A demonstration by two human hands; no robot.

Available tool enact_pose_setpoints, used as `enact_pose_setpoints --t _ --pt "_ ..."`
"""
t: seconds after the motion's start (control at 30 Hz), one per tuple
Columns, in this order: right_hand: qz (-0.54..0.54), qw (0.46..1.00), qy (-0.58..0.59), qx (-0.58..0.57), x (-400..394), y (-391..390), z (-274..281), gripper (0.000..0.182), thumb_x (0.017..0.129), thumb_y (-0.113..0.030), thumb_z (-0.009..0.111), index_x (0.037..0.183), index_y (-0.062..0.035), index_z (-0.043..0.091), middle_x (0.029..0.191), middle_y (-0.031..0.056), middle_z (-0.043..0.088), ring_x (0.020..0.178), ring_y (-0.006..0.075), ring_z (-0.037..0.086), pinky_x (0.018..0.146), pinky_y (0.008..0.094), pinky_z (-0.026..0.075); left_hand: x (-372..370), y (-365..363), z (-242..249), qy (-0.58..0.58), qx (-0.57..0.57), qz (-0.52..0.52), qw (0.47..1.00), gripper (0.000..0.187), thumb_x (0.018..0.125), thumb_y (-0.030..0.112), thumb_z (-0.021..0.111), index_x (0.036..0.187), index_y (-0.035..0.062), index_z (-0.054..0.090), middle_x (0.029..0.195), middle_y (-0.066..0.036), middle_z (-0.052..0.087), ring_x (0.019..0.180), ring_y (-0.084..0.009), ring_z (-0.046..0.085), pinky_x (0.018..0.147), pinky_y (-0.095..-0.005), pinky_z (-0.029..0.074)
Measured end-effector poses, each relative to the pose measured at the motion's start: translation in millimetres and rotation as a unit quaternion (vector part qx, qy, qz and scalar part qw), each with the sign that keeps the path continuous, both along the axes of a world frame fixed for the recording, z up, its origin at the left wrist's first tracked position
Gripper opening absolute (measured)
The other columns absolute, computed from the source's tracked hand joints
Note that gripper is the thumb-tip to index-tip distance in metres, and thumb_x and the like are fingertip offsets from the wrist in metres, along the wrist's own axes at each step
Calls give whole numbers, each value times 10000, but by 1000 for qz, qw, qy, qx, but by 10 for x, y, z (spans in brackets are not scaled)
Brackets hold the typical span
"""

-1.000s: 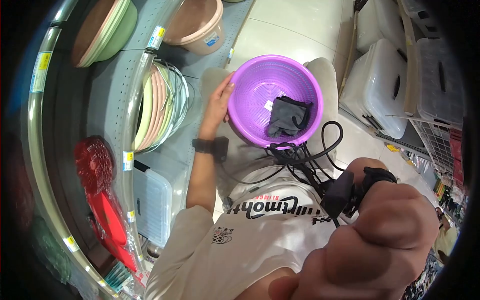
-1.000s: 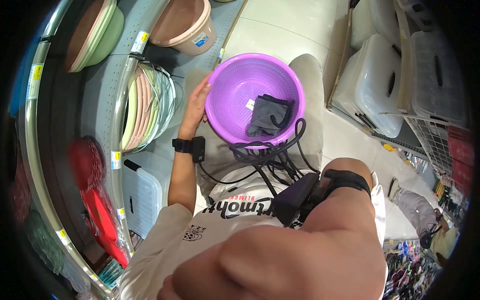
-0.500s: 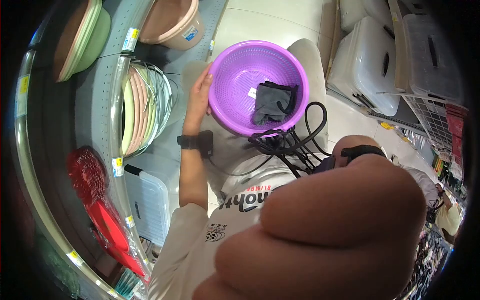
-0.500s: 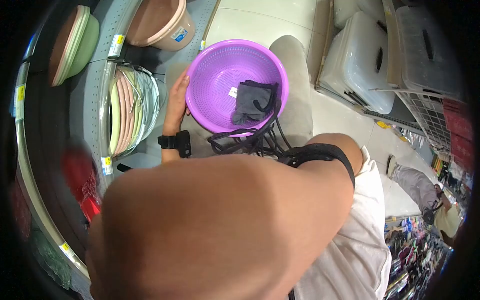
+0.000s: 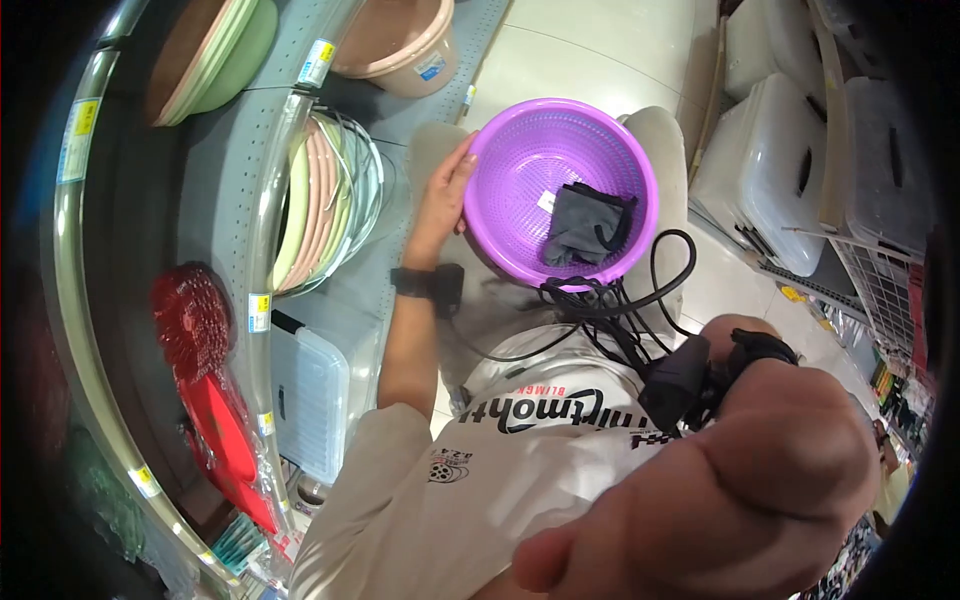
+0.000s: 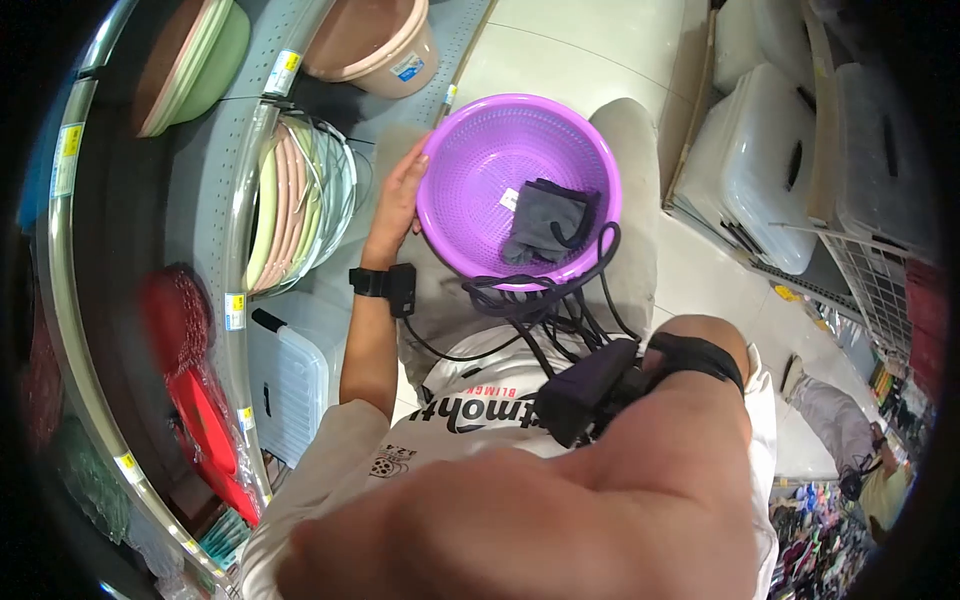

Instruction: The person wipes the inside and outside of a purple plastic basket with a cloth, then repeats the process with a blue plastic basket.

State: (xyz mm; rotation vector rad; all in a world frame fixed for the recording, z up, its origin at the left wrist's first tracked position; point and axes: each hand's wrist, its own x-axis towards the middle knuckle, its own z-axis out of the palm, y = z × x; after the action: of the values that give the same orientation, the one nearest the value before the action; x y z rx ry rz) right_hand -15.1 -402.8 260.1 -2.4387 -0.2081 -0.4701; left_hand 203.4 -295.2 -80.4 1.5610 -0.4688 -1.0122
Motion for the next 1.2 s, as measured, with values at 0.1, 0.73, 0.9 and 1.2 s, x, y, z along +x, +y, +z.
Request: enact_pose_setpoints --t 0.1,0.73,0.9,1.2 --pt "-1 998 51 -24 -7 -10 165 259 491 -274 757 562 -166 533 524 -58 416 562 102 433 504 266 353 -16 -12 0 -3 0 3 1000 511 1100 409 563 1531 133 567 706 24 619 421 -40 435 362 -224 336" --pt "14 999 -32 23 26 51 -167 250 544 -241 772 594 -166 539 559 -44 448 566 116 446 565 296 415 -20 -13 75 -14 14 -11 1000 495 1111 387 534 1542 143 554 766 13 651 446 -29 461 360 -211 342" --pt "13 998 -59 23 20 30 -220 242 559 -236 773 604 -166 545 571 -40 460 567 121 450 583 307 434 -1 4 39 -10 9 -7 1000 493 1109 384 545 1537 140 559 754 17 640 437 -33 454 363 -216 344" --pt "-13 997 -80 7 -39 22 -231 230 585 -227 776 624 -168 557 592 -31 484 568 129 457 616 325 468 -20 -13 56 -4 15 0 1000 503 1095 405 566 1535 160 568 681 28 607 424 -38 438 370 -220 346"
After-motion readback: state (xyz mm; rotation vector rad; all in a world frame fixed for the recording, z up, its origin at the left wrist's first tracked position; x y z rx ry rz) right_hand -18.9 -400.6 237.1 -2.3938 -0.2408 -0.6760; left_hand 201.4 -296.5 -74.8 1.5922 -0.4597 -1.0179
